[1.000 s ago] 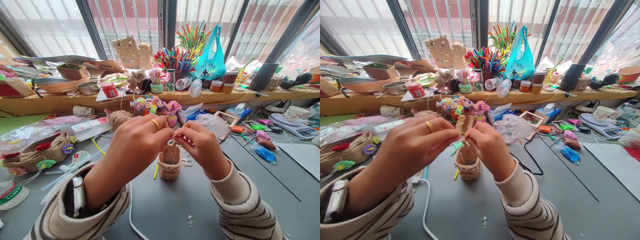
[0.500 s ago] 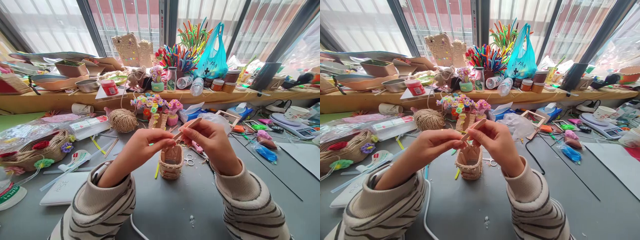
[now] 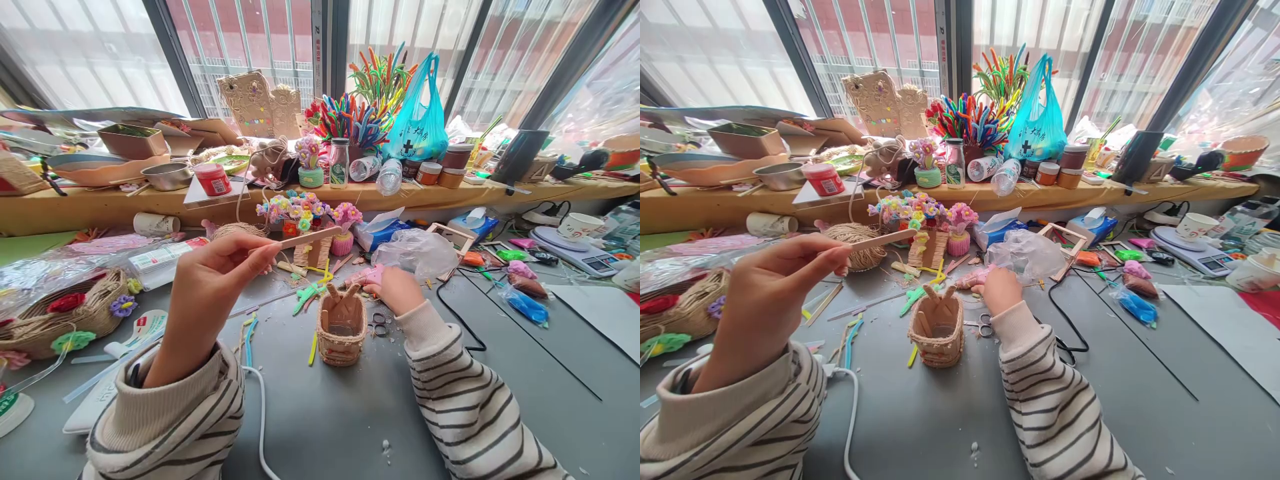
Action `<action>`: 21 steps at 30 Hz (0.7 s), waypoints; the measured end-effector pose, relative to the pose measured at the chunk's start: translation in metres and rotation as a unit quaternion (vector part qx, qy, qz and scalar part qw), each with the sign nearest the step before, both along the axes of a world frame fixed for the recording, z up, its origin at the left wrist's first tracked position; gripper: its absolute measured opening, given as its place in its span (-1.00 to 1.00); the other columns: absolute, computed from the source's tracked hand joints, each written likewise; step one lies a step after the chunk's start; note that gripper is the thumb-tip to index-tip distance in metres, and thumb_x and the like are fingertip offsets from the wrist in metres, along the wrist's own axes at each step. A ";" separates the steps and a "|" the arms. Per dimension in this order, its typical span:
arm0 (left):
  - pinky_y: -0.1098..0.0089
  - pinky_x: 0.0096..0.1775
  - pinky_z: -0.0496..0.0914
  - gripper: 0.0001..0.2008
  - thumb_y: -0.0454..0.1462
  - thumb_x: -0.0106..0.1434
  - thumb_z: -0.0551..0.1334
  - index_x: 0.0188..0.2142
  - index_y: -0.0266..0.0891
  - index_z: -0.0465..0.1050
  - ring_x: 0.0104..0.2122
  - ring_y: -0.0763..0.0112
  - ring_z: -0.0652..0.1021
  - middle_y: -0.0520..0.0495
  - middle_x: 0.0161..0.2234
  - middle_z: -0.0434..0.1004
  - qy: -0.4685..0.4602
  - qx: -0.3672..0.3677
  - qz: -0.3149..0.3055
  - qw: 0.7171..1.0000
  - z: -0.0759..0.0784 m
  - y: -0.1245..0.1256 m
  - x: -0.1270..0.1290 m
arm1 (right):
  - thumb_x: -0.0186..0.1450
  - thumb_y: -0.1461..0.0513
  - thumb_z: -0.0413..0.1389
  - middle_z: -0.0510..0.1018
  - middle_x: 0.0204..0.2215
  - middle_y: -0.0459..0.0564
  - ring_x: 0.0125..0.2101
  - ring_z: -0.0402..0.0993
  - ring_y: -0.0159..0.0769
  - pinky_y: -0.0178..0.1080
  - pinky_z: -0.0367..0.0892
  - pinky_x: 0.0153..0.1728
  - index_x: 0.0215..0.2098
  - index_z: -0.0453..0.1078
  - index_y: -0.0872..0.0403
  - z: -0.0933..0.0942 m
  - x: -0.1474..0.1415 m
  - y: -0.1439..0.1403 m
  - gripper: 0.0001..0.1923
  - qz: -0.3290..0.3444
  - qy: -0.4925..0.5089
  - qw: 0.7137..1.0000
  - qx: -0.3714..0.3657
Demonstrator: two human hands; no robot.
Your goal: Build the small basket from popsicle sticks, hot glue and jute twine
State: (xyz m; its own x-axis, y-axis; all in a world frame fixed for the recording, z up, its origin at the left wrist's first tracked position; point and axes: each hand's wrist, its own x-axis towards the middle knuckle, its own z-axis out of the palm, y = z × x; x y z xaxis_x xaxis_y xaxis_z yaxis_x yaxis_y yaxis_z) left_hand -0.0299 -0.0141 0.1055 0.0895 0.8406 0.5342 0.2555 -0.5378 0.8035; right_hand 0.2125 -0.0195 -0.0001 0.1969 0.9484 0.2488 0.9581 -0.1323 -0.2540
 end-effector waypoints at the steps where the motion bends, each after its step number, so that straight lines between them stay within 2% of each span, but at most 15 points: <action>1: 0.60 -0.49 0.30 -0.97 -0.28 0.03 0.28 -0.48 -0.18 0.50 -0.55 0.64 0.39 0.14 -0.57 0.44 -0.004 -0.002 -0.001 1.000 0.000 -0.001 0.001 | 0.25 0.13 -0.01 0.41 -0.19 0.00 -0.27 0.39 -0.35 -0.18 0.35 -0.28 -0.11 0.28 0.14 -0.003 -0.003 0.001 -0.69 -0.014 -0.002 0.999 -0.029; 4: 0.58 -0.47 0.36 -0.95 -0.30 0.02 0.28 -0.45 -0.15 0.52 -0.55 0.61 0.44 0.13 -0.57 0.49 -0.007 -0.016 -0.008 1.000 0.000 -0.002 0.002 | 0.25 0.13 0.00 0.39 -0.15 0.02 -0.22 0.37 -0.32 -0.14 0.34 -0.23 -0.08 0.26 0.13 -0.007 -0.006 0.004 -0.68 -0.057 -0.001 0.993 -0.108; 9: 0.60 -0.41 0.41 -0.88 -0.31 0.03 0.28 -0.39 -0.08 0.54 -0.48 0.58 0.52 0.12 -0.51 0.57 -0.012 -0.029 -0.016 0.999 -0.001 -0.002 0.003 | 0.24 0.14 0.00 0.38 -0.13 0.04 -0.20 0.36 -0.31 -0.13 0.33 -0.21 -0.08 0.27 0.13 -0.004 -0.005 0.010 -0.68 -0.078 0.012 0.987 -0.140; 15: 0.67 -0.48 0.38 -0.98 -0.27 0.00 0.31 -0.49 -0.14 0.52 -0.55 0.64 0.49 0.14 -0.58 0.53 -0.036 -0.027 -0.008 0.999 -0.005 0.002 0.002 | 0.26 0.12 -0.02 0.40 -0.17 0.01 -0.23 0.37 -0.34 -0.15 0.33 -0.22 -0.13 0.29 0.12 0.012 0.000 0.011 -0.71 -0.085 0.055 0.991 -0.091; 21: 0.69 -0.52 0.35 -0.91 -0.24 -0.03 0.33 -0.54 -0.20 0.49 -0.59 0.67 0.45 0.16 -0.62 0.49 -0.040 -0.016 0.014 0.999 -0.008 0.005 -0.001 | 0.16 0.02 0.03 0.46 -0.41 -0.04 -0.40 0.38 -0.35 -0.24 0.29 -0.36 -0.28 0.34 0.16 0.031 0.004 0.004 -0.64 -0.101 0.127 0.987 0.014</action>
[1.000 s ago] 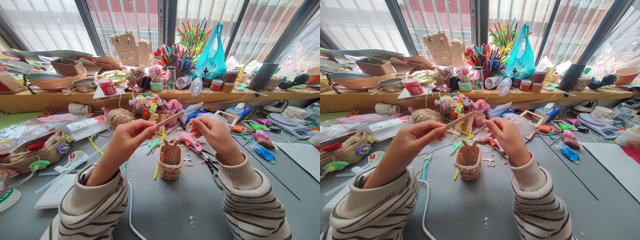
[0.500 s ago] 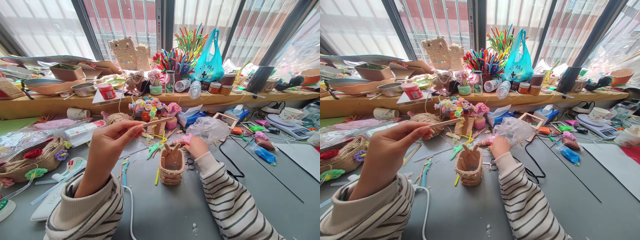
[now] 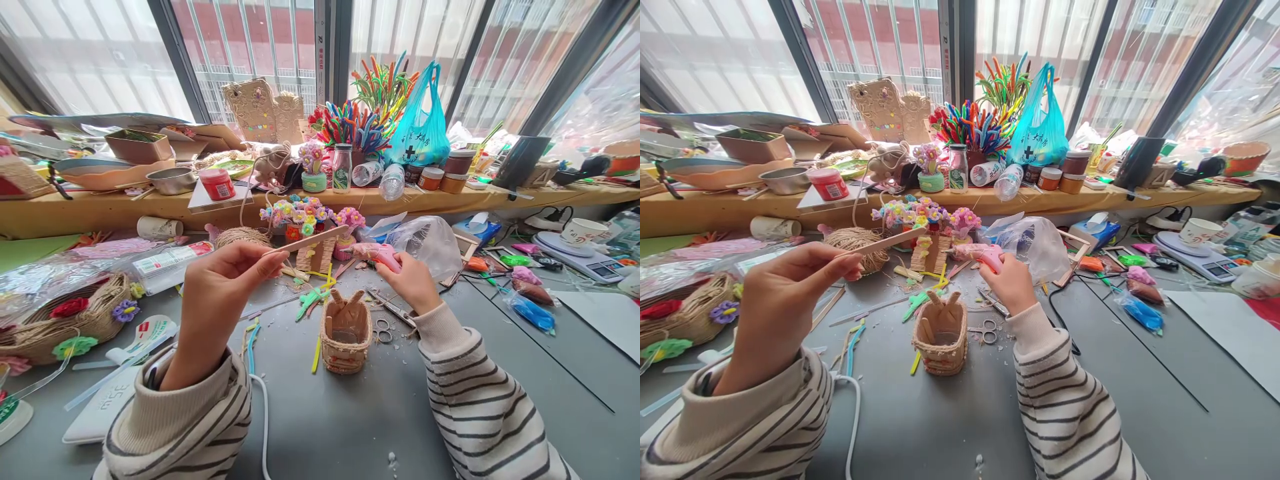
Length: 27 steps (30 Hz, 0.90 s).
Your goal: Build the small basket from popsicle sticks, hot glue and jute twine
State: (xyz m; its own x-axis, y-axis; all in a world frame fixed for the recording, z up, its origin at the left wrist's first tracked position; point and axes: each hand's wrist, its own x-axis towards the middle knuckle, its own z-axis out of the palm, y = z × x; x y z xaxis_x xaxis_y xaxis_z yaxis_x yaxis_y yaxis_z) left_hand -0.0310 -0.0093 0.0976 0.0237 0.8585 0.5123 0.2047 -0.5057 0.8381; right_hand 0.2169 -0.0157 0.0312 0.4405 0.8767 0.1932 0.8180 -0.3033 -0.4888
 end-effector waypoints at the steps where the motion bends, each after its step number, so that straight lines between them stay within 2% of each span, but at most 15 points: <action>1: 0.68 -0.51 0.37 -0.92 -0.24 -0.02 0.33 -0.52 -0.20 0.50 -0.58 0.66 0.47 0.15 -0.61 0.51 0.003 0.000 0.003 1.000 0.000 0.000 0.000 | 0.13 0.00 0.04 0.47 -0.44 -0.03 -0.41 0.38 -0.33 -0.25 0.26 -0.38 -0.28 0.34 0.17 0.003 0.001 -0.001 -0.61 -0.001 0.012 1.000 0.026; 7: 0.56 -0.43 0.45 -0.88 -0.25 0.04 0.30 -0.37 -0.17 0.52 -0.52 0.55 0.53 0.09 -0.50 0.58 0.036 0.032 0.029 0.998 0.001 0.000 -0.001 | 0.02 -0.13 0.01 0.48 -0.47 0.03 -0.50 0.35 -0.29 -0.26 0.22 -0.47 -0.24 0.35 0.19 0.017 0.002 -0.012 -0.41 -0.008 0.074 0.983 0.169; 13: 0.48 -0.36 0.42 -0.92 -0.27 0.02 0.31 -0.43 -0.15 0.51 -0.46 0.50 0.52 0.10 -0.46 0.56 0.104 0.136 0.069 0.983 -0.005 -0.006 0.005 | 0.06 -0.11 0.00 0.41 -0.54 -0.06 -0.56 0.27 -0.38 -0.29 0.22 -0.50 -0.28 0.34 0.15 0.033 -0.005 -0.028 -0.48 -0.011 0.089 0.958 0.273; 16: 0.45 -0.40 0.39 -0.95 -0.27 0.06 0.28 -0.46 -0.19 0.47 -0.48 0.49 0.51 0.08 -0.50 0.53 0.177 0.224 0.091 0.954 -0.006 -0.013 0.010 | 0.02 -0.05 0.07 0.34 -0.59 -0.11 -0.59 0.16 -0.44 -0.31 0.17 -0.54 -0.37 0.34 0.13 0.042 -0.012 -0.037 -0.58 -0.013 0.057 0.946 0.318; 18: 0.45 -0.42 0.38 -0.94 -0.27 0.05 0.29 -0.49 -0.21 0.45 -0.50 0.49 0.50 0.07 -0.52 0.52 0.197 0.256 0.094 0.942 -0.005 -0.017 0.013 | 0.01 -0.01 0.09 0.27 -0.63 -0.15 -0.62 0.09 -0.46 -0.32 0.13 -0.58 -0.45 0.32 0.12 0.046 -0.018 -0.042 -0.65 -0.011 0.004 0.935 0.355; 22: 0.49 -0.41 0.36 -0.96 -0.30 0.07 0.28 -0.48 -0.23 0.46 -0.50 0.53 0.50 0.07 -0.51 0.53 0.210 0.271 0.082 0.936 -0.004 -0.024 0.017 | 0.00 0.05 0.12 0.25 -0.64 -0.15 -0.63 0.09 -0.47 -0.31 0.11 -0.60 -0.48 0.30 0.13 0.050 -0.025 -0.049 -0.71 -0.006 -0.086 0.911 0.404; 27: 0.55 -0.33 0.36 -0.92 -0.35 0.11 0.24 -0.36 -0.24 0.48 -0.43 0.57 0.50 0.07 -0.43 0.55 0.222 0.251 0.064 0.940 -0.004 -0.027 0.018 | -0.01 0.10 0.14 0.30 -0.63 -0.12 -0.63 0.16 -0.44 -0.31 0.13 -0.61 -0.45 0.32 0.14 0.051 -0.027 -0.052 -0.73 -0.001 -0.128 0.899 0.420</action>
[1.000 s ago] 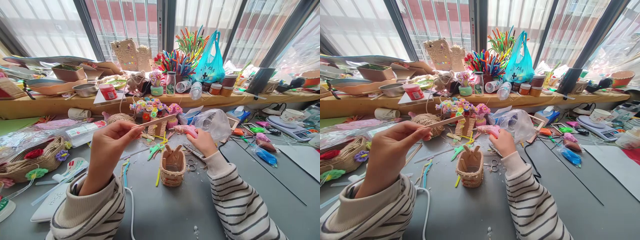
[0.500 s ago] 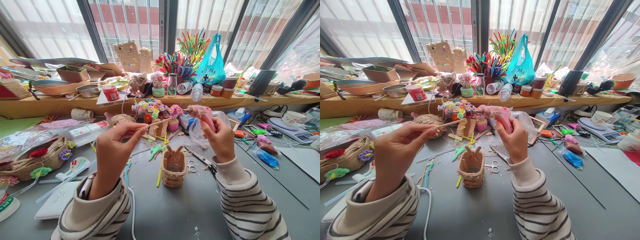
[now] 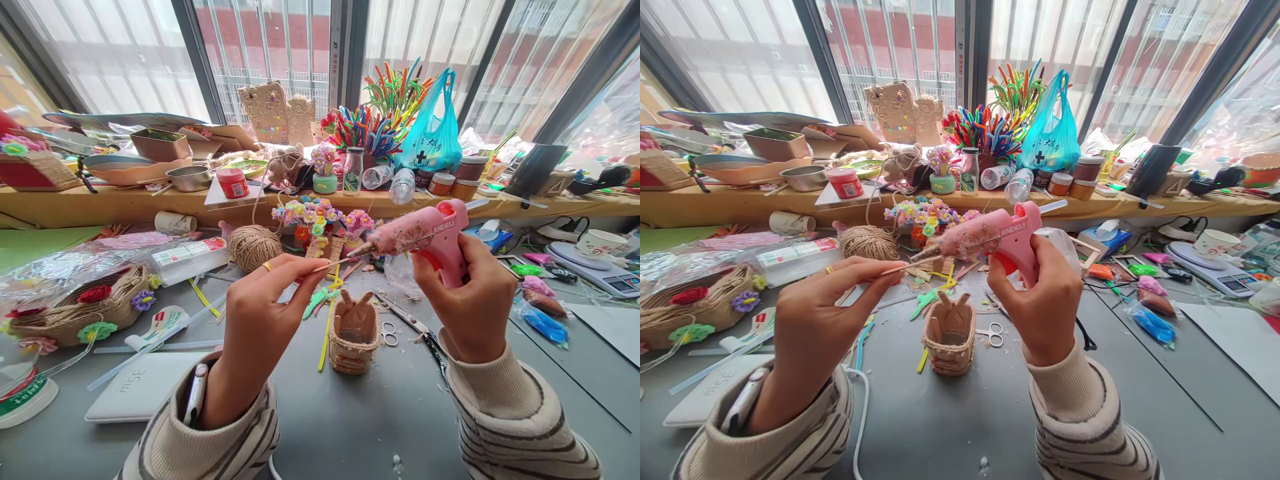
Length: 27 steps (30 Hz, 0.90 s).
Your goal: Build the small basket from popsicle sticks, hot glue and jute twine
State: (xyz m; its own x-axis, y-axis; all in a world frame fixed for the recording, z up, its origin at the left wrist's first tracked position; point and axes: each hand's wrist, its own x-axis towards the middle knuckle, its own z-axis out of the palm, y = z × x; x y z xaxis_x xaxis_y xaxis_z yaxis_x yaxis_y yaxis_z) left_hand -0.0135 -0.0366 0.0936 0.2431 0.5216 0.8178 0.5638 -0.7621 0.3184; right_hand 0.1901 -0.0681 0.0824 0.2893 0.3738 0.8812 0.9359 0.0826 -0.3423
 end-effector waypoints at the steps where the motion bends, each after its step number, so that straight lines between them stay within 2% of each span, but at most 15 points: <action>1: 0.56 -0.33 0.36 -0.91 -0.35 0.11 0.23 -0.34 -0.23 0.48 -0.42 0.57 0.50 0.08 -0.42 0.55 0.001 -0.003 -0.001 1.000 0.000 -0.001 0.000 | -0.01 0.10 0.14 0.32 -0.62 -0.11 -0.63 0.17 -0.44 -0.31 0.14 -0.61 -0.44 0.32 0.14 0.000 0.000 0.000 -0.72 -0.002 -0.007 1.000 0.003; 4: 0.56 -0.35 0.36 -0.90 -0.36 0.10 0.24 -0.34 -0.21 0.48 -0.44 0.58 0.50 0.10 -0.43 0.54 -0.001 -0.002 -0.008 1.000 0.000 -0.002 0.000 | -0.01 0.09 0.15 0.37 -0.59 -0.07 -0.62 0.21 -0.42 -0.29 0.16 -0.61 -0.39 0.33 0.15 0.000 -0.002 -0.001 -0.68 -0.012 -0.030 0.999 0.014; 7: 0.55 -0.40 0.35 -0.97 -0.35 0.08 0.26 -0.42 -0.22 0.46 -0.49 0.58 0.48 0.11 -0.48 0.52 -0.013 0.001 -0.010 1.000 0.001 -0.004 0.000 | 0.02 0.09 0.12 0.40 -0.57 -0.03 -0.59 0.26 -0.37 -0.27 0.18 -0.59 -0.35 0.33 0.15 0.000 -0.004 -0.003 -0.68 -0.020 -0.053 0.998 0.013; 13: 0.55 -0.41 0.33 -0.97 -0.35 0.07 0.27 -0.46 -0.24 0.42 -0.52 0.59 0.47 0.10 -0.53 0.49 -0.007 0.022 0.001 1.000 0.003 -0.006 0.001 | 0.06 0.08 0.09 0.37 -0.60 -0.03 -0.56 0.31 -0.31 -0.26 0.18 -0.58 -0.41 0.33 0.09 0.001 -0.006 -0.006 -0.76 -0.029 -0.093 0.995 0.024; 22: 0.54 -0.44 0.32 -0.95 -0.36 0.07 0.26 -0.47 -0.23 0.39 -0.53 0.58 0.44 0.10 -0.53 0.47 0.010 0.036 0.012 0.999 0.001 -0.007 0.002 | 0.06 0.13 0.11 0.32 -0.66 -0.07 -0.61 0.23 -0.38 -0.31 0.12 -0.62 -0.52 0.27 0.10 0.005 -0.008 -0.007 -0.80 -0.024 -0.136 0.990 0.031; 27: 0.53 -0.44 0.33 -0.96 -0.35 0.07 0.26 -0.46 -0.23 0.40 -0.53 0.57 0.45 0.10 -0.54 0.48 0.008 0.036 0.013 0.999 0.001 -0.007 0.002 | 0.09 0.12 0.08 0.30 -0.65 -0.10 -0.61 0.22 -0.38 -0.31 0.14 -0.60 -0.48 0.30 0.08 0.004 -0.008 -0.007 -0.82 -0.025 -0.134 0.990 0.032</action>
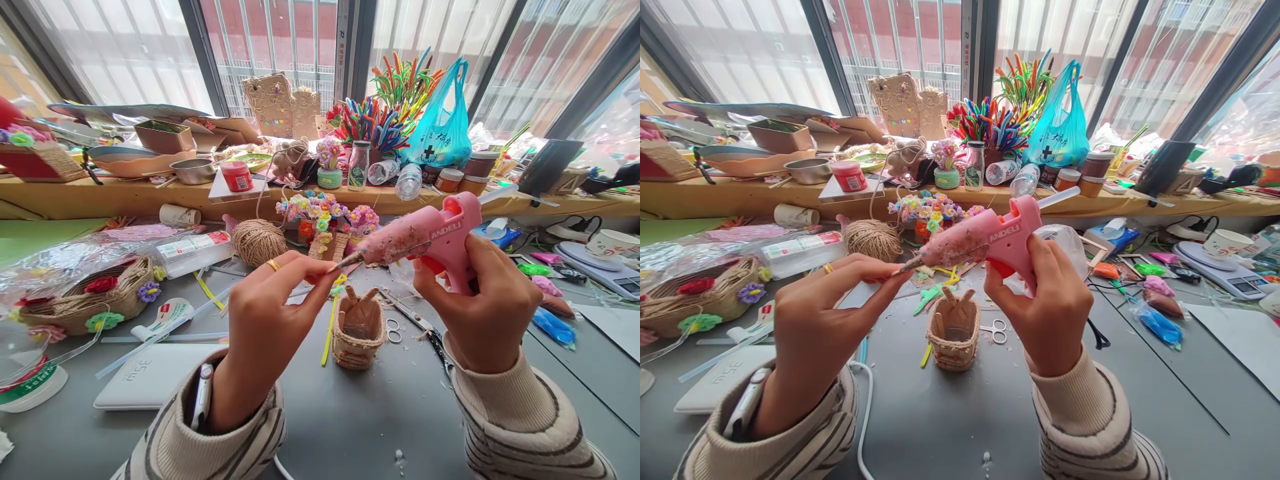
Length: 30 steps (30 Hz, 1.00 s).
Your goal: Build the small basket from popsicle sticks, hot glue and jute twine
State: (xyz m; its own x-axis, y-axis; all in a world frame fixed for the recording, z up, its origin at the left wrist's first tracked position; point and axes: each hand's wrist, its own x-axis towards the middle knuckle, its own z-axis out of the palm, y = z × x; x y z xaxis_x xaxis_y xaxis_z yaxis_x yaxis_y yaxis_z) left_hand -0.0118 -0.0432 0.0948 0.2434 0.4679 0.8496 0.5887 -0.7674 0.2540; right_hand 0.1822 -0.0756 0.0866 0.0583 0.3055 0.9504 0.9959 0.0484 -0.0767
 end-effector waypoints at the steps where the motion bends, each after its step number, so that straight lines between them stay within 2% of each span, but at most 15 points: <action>1: 0.52 -0.44 0.33 -0.96 -0.35 0.07 0.26 -0.46 -0.22 0.40 -0.53 0.57 0.45 0.10 -0.53 0.48 -0.001 -0.002 0.002 1.000 0.000 0.000 0.000 | 0.09 0.13 0.08 0.29 -0.65 -0.10 -0.60 0.21 -0.38 -0.31 0.14 -0.60 -0.47 0.31 0.08 0.000 0.000 0.000 -0.83 -0.001 0.001 1.000 -0.003; 17: 0.52 -0.43 0.33 -0.97 -0.35 0.09 0.25 -0.43 -0.22 0.41 -0.52 0.56 0.46 0.10 -0.54 0.47 0.008 0.003 0.011 1.000 0.000 0.000 0.000 | 0.10 0.14 0.07 0.34 -0.62 -0.03 -0.59 0.26 -0.33 -0.27 0.17 -0.59 -0.42 0.35 0.11 0.000 -0.001 -0.003 -0.82 0.002 0.013 0.999 -0.032; 30: 0.50 -0.42 0.34 -0.96 -0.34 0.09 0.25 -0.43 -0.19 0.40 -0.53 0.54 0.46 0.11 -0.54 0.46 0.012 0.007 0.026 1.000 -0.002 0.000 0.001 | 0.09 0.18 0.08 0.36 -0.60 -0.03 -0.57 0.25 -0.36 -0.30 0.15 -0.59 -0.41 0.35 0.15 -0.002 0.001 0.001 -0.82 0.004 0.001 1.000 -0.020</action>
